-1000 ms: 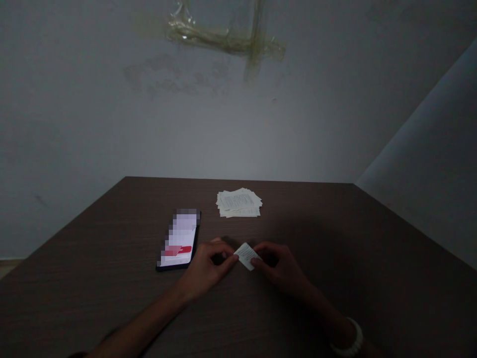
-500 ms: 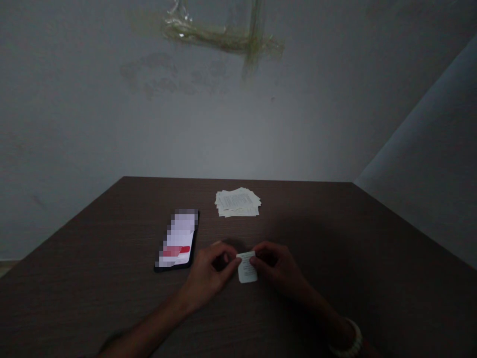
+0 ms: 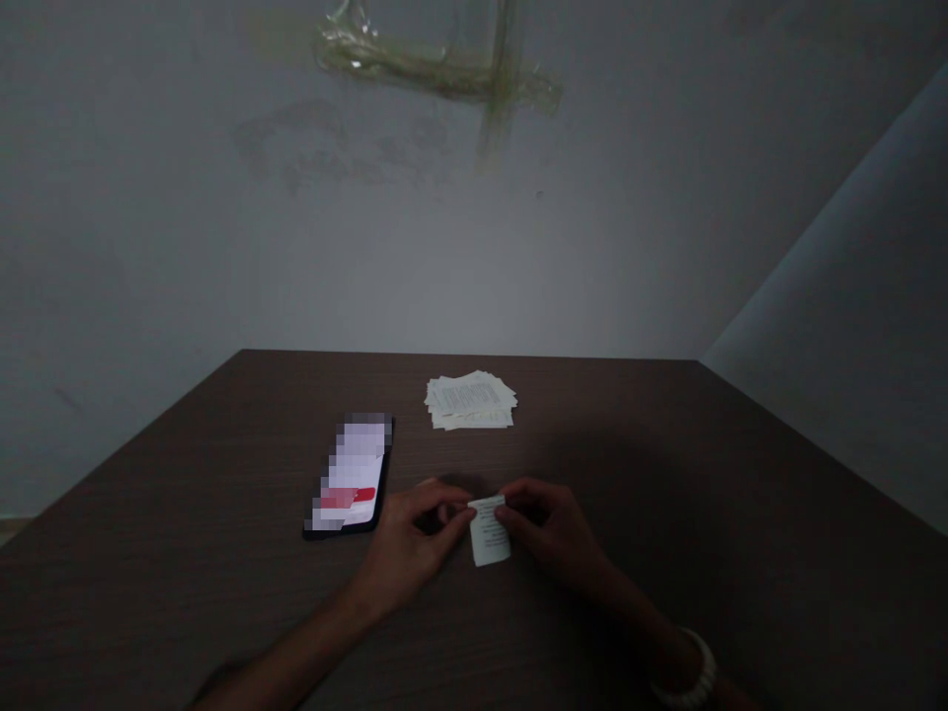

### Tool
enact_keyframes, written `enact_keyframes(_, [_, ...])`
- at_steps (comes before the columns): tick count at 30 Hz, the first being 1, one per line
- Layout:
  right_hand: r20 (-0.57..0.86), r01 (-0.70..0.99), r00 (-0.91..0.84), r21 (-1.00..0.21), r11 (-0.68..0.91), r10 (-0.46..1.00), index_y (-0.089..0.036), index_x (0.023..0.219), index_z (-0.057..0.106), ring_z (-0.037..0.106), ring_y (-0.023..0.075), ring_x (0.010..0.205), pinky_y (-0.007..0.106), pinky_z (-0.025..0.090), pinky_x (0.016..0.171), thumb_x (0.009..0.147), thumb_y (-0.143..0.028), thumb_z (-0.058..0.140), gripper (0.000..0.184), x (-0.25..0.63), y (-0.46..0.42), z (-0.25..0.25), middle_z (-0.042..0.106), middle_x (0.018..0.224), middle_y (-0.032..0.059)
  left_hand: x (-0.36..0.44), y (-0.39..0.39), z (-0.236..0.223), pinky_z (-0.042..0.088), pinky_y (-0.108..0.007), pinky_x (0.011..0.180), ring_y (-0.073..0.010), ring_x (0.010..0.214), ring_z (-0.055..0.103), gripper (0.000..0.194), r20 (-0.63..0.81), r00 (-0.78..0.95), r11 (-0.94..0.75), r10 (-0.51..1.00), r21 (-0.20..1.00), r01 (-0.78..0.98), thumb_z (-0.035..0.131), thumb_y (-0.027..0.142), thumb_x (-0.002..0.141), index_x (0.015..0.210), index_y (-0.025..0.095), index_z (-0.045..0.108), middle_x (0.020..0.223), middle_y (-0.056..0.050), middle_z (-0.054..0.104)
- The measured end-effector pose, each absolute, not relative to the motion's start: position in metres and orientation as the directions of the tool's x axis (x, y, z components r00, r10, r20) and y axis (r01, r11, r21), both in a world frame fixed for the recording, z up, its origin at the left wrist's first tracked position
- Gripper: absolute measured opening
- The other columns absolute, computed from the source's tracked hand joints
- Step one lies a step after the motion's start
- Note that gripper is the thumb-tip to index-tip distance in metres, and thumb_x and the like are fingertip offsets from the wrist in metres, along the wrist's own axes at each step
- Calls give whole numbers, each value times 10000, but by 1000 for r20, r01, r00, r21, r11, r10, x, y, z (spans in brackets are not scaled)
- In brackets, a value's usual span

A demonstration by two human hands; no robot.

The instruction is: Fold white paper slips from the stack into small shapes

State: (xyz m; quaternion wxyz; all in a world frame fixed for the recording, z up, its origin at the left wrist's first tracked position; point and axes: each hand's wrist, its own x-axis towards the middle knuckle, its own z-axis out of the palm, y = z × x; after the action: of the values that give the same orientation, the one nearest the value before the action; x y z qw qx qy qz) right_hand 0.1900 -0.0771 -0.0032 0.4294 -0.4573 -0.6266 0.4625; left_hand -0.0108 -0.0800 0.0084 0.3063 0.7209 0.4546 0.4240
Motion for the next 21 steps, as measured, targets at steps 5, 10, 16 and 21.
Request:
enact_keyframes(5, [128,207,-213,-963,173,969,-156,860,684,651,153,686,231,504,623,798,-326,675,181,190,-77,-1,700,749,29,-11,-78,8,408,-233,550,-129,605,542,141,335,248,-411,909,819,400,629,294,828,828,190,724,668,-7,601])
enact_keyframes(10, [113,200,-198,-968,153,974,-155,840,686,639,150,650,227,491,583,796,-343,676,193,191,-76,-5,691,718,29,-9,-79,8,406,-230,541,-129,593,528,133,276,222,-346,935,841,415,644,290,799,824,180,715,640,2,588])
enact_keyframes(16, [148,251,-186,-949,193,971,-162,831,695,632,153,649,235,493,593,792,-349,675,193,191,-76,-5,687,708,29,-10,-79,4,401,-228,537,-130,595,527,154,230,213,-300,950,864,405,654,314,790,845,179,703,642,8,588])
enact_keyframes(21, [169,277,-193,-936,218,967,-157,800,691,625,147,641,233,491,606,794,-345,667,190,190,-77,-1,684,698,28,-10,-79,7,399,-232,551,-128,598,531,154,247,233,-326,940,849,415,648,319,799,819,178,707,645,4,597])
